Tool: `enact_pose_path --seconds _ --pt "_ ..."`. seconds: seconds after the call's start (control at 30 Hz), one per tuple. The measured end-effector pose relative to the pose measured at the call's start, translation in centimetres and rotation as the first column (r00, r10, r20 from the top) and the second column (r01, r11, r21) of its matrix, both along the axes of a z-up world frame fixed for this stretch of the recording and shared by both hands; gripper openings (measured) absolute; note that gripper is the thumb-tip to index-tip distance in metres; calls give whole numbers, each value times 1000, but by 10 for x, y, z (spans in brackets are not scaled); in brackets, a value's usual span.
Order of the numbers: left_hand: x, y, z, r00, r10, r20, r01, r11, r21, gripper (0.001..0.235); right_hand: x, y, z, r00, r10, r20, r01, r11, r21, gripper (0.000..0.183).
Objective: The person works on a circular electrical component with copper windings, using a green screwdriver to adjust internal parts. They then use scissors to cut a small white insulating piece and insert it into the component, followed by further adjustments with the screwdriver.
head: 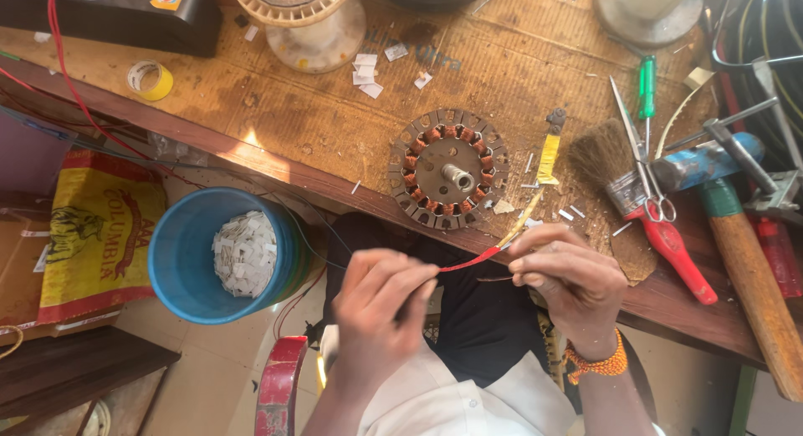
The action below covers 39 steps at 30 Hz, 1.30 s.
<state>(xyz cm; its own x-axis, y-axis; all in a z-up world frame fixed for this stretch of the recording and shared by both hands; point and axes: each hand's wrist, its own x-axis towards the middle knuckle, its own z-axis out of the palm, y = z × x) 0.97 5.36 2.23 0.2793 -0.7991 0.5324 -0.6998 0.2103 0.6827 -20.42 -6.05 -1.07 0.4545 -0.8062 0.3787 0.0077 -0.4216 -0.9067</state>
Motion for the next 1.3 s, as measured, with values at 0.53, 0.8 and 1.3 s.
enact_pose_path --seconds 0.53,0.8,1.3 --pt "-28 -68 -40 998 59 22 -59 998 -16 23 7 38 -21 862 -316 396 67 846 529 21" --pt "-30 -69 -46 998 52 25 -51 998 -29 17 15 36 -15 807 -374 457 91 843 530 18" --pt "-3 -69 -42 948 -79 -308 42 991 -124 21 16 -6 12 853 -399 337 245 875 417 18"
